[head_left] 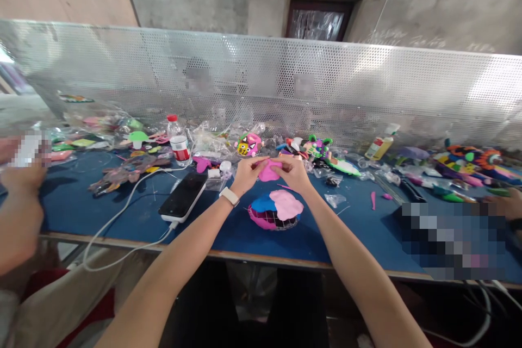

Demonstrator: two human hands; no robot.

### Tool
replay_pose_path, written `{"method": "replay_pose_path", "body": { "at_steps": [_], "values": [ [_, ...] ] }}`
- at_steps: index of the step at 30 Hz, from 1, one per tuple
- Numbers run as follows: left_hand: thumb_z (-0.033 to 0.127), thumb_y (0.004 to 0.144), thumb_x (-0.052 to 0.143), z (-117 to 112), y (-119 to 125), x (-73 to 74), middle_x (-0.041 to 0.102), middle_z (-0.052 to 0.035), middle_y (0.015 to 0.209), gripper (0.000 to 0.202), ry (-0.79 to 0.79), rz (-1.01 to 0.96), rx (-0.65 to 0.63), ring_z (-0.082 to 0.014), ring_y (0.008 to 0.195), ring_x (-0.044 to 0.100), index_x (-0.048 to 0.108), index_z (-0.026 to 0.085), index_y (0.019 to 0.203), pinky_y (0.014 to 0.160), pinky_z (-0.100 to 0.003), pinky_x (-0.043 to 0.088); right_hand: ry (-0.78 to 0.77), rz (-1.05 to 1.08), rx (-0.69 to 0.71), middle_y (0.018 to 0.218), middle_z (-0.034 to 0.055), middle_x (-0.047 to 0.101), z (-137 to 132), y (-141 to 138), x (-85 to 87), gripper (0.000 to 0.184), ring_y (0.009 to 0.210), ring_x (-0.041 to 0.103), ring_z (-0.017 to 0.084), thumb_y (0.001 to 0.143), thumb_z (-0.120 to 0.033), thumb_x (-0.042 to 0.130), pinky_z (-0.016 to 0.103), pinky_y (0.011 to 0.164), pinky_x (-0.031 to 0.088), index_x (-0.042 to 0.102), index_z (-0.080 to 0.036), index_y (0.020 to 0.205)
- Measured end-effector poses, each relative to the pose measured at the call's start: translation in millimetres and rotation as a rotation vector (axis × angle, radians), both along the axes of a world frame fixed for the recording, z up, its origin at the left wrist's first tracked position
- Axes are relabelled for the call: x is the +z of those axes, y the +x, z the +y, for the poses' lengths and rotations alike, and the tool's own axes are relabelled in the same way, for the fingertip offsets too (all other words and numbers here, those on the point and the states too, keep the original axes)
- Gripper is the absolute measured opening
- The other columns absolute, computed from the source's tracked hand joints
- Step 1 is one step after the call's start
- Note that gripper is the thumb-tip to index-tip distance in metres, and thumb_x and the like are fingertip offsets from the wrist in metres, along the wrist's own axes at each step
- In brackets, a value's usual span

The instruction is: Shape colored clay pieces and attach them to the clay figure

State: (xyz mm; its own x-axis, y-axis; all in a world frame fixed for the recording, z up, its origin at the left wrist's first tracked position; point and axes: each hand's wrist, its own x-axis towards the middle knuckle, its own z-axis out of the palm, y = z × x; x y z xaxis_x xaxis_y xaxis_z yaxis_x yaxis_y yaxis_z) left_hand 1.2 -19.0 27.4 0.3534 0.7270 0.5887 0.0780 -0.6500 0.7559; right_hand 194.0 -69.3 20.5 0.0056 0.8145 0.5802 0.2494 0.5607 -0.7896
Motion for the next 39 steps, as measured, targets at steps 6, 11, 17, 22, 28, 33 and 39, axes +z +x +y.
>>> {"method": "replay_pose_path", "body": {
  "at_steps": [6,11,17,22,28,33,39],
  "values": [
    [0.049,0.097,0.065,-3.5,1.6,2.7,0.081,-0.0108,0.106,0.044,0.009,0.003,-0.046,-0.0169,0.075,0.07,0.079,0.014,0.121,0.066,-0.026,0.054,0.026,0.016,-0.023,0.097,0.0083,0.078,2.5,1.1,-0.1,0.042,0.081,0.073,0.022,0.083,-0.057,0.08,0.033,0.068,0.059,0.081,-0.022,0.107],
    [0.052,0.095,0.067,-1.2,0.0,3.2,0.081,-0.0087,0.097,0.042,0.04,-0.001,-0.024,-0.0193,0.082,0.072,0.082,0.015,0.106,0.073,-0.027,0.054,0.027,0.008,-0.048,0.101,0.0093,0.079,3.3,-1.2,0.5,0.044,0.076,0.07,0.02,0.085,-0.058,0.078,0.031,0.064,0.056,0.08,-0.021,0.109],
    [0.057,0.094,0.067,-2.9,-2.9,5.4,0.079,-0.0075,0.088,0.046,0.071,0.016,-0.01,-0.0174,0.075,0.067,0.081,0.014,0.099,0.069,-0.026,0.05,-0.038,0.012,-0.035,0.089,0.0071,0.078,5.7,0.8,1.6,0.045,0.071,0.066,0.019,0.084,-0.06,0.077,0.03,0.061,0.053,0.081,-0.019,0.103],
    [0.059,0.1,0.056,-4.9,-0.4,4.8,0.072,-0.0054,0.076,0.053,0.058,-0.006,-0.038,-0.0146,0.067,0.06,0.075,0.012,0.085,0.062,-0.025,0.045,-0.02,0.023,-0.024,0.09,0.0067,0.078,4.1,1.5,5.1,0.039,0.075,0.067,0.02,0.085,-0.058,0.077,0.031,0.066,0.054,0.08,-0.02,0.093],
    [0.054,0.1,0.057,-2.3,0.6,4.9,0.074,-0.0057,0.081,0.047,0.08,0.018,-0.01,-0.0166,0.073,0.064,0.076,0.013,0.09,0.067,-0.026,0.049,-0.013,0.023,0.0,0.097,0.0071,0.078,2.2,-2.5,5.1,0.04,0.082,0.069,0.021,0.086,-0.054,0.076,0.031,0.068,0.056,0.08,-0.022,0.11],
    [0.051,0.101,0.058,-3.6,-0.3,4.9,0.078,-0.0124,0.114,0.044,0.062,-0.026,-0.059,-0.0201,0.088,0.073,0.076,0.015,0.119,0.075,-0.028,0.057,0.008,0.008,-0.066,0.093,0.0083,0.078,4.0,-0.9,3.1,0.038,0.075,0.067,0.02,0.086,-0.054,0.076,0.032,0.065,0.054,0.083,-0.021,0.102],
    [0.051,0.094,0.071,-2.3,0.0,3.0,0.08,-0.0134,0.114,0.047,0.022,0.011,-0.134,-0.023,0.087,0.075,0.078,0.015,0.123,0.081,-0.033,0.06,-0.004,-0.003,-0.127,0.081,0.0052,0.074,6.0,5.9,5.0,0.043,0.066,0.061,0.017,0.084,-0.059,0.076,0.029,0.056,0.05,0.083,-0.02,0.1]
  ]
}}
